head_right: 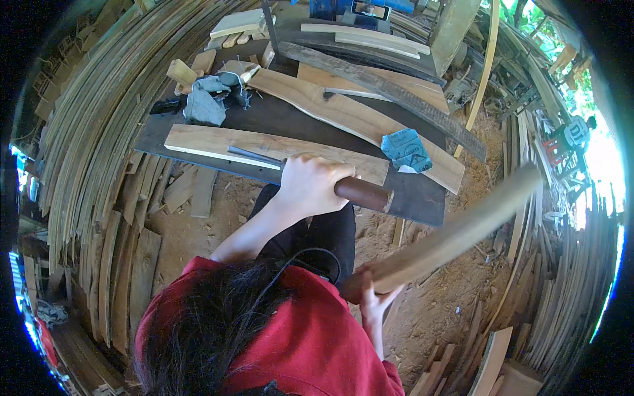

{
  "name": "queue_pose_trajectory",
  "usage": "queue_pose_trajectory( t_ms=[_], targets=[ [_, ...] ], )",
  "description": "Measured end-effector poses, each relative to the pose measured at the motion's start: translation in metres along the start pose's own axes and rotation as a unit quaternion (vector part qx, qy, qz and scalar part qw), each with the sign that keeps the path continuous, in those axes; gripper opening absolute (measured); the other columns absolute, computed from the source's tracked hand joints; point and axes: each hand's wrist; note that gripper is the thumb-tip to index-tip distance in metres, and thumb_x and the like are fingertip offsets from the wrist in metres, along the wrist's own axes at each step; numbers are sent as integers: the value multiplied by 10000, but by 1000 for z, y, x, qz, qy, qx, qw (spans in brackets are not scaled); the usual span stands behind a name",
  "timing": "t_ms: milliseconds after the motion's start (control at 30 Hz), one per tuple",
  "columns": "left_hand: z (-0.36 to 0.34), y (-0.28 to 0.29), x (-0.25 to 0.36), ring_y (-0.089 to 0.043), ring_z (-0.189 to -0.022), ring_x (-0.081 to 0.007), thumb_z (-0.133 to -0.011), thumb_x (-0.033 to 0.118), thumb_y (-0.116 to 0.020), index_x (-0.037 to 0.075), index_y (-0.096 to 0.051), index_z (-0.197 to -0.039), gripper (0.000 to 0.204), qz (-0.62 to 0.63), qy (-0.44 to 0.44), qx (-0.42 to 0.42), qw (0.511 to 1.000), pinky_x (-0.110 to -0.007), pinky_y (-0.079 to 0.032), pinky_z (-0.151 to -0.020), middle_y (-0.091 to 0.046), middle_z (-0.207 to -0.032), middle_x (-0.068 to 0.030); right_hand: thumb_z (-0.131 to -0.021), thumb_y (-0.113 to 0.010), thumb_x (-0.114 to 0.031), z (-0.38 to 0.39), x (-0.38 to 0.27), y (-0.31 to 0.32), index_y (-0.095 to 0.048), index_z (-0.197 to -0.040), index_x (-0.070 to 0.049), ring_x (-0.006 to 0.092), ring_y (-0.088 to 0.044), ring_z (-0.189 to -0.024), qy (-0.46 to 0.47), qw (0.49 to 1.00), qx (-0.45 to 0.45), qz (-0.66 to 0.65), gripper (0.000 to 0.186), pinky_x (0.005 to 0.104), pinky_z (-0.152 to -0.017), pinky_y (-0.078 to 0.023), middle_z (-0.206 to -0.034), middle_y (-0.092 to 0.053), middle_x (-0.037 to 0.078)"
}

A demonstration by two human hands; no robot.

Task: The person smooths a rectangular wooden plank using a sanding block and a cloth. They then use a hand plane to shave the surface of the plank, removing thin strips of wood. The person works on a single plank throughout the clip.

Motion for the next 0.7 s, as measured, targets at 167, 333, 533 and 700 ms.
queue_pose_trajectory(
  t_ms=[167,333,533,700],
  targets=[
    [-1,11,-11,-642,-575,-235,-594,259,-711,239,-678,-799,208,-14,-4,-2,1000,-365,-512,-540,-630,-616,-33,-680,-761,-44,-6,-15,-13,-349,-1270,-16,194,-603,-815,34,992,-60,105,721,350,-749,-506,-982,-577,129],
    [4,13,-27,-641,-574,-230,-580,262,-722,244,-684,-803,227,4,-3,13,1000,-362,-507,-531,-634,-625,-27,-694,-740,-23,-17,-16,-22,-331,-1274,-14,194,-605,-770,33,999,-5,-35,710,359,-710,-510,-867,-580,111],
    [6,13,-35,-631,-553,-223,-606,260,-715,222,-671,-753,158,4,-6,35,999,-355,-492,-514,-631,-614,-21,-677,-771,-89,-6,-14,-38,-383,-1202,-24,176,-602,-794,40,988,-103,106,656,324,-728,-498,-871,-591,90],
    [13,24,-50,-625,-543,-218,-616,250,-711,211,-663,-732,132,-4,6,45,999,-355,-487,-513,-624,-603,-17,-709,-731,-30,-15,-12,-35,-297,-1279,-16,206,-610,-813,72,991,-71,89,716,352,-699,-522,-948,-576,129]
  ],
)
Point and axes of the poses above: each hand's wrist, its own z-axis away from the middle knuckle, its own y-axis out of the back of the hand, x = y × z
